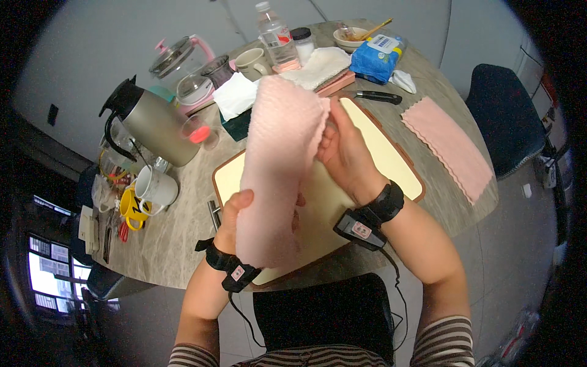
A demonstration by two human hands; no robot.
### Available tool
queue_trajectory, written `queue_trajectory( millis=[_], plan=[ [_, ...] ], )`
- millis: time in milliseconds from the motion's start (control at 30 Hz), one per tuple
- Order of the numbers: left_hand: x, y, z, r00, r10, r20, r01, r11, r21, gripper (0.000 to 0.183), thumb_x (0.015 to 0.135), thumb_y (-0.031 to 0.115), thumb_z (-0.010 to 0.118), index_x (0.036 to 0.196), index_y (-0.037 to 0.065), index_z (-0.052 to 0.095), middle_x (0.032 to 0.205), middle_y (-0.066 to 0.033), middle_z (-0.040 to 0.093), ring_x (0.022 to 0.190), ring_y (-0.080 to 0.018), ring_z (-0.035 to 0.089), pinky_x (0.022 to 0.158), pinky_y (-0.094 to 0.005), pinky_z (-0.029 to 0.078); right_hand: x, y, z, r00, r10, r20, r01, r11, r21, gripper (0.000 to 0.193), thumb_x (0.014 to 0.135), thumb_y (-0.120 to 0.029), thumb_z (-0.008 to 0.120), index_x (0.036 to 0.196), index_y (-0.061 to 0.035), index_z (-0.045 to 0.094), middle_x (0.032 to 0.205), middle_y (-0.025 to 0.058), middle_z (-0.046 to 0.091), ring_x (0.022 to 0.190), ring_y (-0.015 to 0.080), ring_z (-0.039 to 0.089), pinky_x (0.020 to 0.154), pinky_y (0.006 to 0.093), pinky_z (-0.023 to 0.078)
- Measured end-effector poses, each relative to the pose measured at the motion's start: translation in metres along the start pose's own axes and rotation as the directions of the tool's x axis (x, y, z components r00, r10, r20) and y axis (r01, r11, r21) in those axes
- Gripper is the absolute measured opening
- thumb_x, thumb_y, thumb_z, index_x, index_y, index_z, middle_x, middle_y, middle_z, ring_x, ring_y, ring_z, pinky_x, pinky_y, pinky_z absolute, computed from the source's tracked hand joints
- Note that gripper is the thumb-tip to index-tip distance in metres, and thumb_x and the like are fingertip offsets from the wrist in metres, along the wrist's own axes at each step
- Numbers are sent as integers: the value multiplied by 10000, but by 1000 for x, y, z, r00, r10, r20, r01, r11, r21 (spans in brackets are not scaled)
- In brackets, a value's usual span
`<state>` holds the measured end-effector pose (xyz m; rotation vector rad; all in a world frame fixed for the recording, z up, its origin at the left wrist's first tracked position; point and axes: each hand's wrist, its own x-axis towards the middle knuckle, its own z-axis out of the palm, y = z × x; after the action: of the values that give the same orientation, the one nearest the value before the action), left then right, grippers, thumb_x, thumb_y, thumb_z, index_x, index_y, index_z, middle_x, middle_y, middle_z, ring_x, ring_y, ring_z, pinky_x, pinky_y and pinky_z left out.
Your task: The person rolls a pink towel around a purple water bottle on a white board by hand.
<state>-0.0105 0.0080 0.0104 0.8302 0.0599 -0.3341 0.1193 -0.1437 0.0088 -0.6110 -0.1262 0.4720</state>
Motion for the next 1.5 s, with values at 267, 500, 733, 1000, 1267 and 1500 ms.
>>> queue_trajectory(
  millis=[267,500,733,1000,1267,1500],
  plan=[
    [7,1,-18,985,30,169,21,956,-293,764,717,474,617,1260,-22,412,996,-205,571,721,-296,611,634,-360,536,-17,20,1,836,416,358,-300,892,-337,534,862,-459,565,1187,-50,458,915,49,597,868,176,592,690,326,496],
    [4,0,-5,994,-55,99,79,965,-250,714,790,509,559,1258,-16,430,1048,-214,571,811,-287,620,686,-343,531,-22,11,8,911,285,299,-152,904,-399,634,757,-426,676,1203,-50,428,918,70,584,861,180,593,723,291,490],
    [11,-2,-8,993,33,-111,-38,998,-41,597,899,448,491,1256,-27,436,1119,-185,573,933,-239,613,794,-330,508,-14,8,3,966,178,190,-110,941,-320,518,794,-279,678,1186,0,487,1097,76,572,986,168,560,872,294,437],
    [13,-3,-18,977,214,6,-207,942,265,544,912,370,525,1230,-65,452,1151,-137,572,1023,-176,572,881,-287,456,-16,5,4,972,176,158,-98,909,-405,518,782,-271,686,1179,2,497,1064,85,580,964,160,569,832,284,459],
    [15,-1,-13,968,252,23,-246,919,309,582,888,299,573,1326,-24,366,1211,-118,534,1074,-170,536,918,-286,424,-20,6,9,976,164,140,-101,922,-374,514,787,-265,681,1180,4,486,1060,91,573,957,163,570,830,289,468],
    [16,3,0,947,318,47,-273,718,640,846,726,84,719,1414,45,226,1315,-115,434,1196,-201,439,1005,-317,340,-16,8,4,986,137,96,-95,932,-349,492,796,-255,676,1171,3,489,1037,85,578,946,154,571,818,290,474]
  ],
)
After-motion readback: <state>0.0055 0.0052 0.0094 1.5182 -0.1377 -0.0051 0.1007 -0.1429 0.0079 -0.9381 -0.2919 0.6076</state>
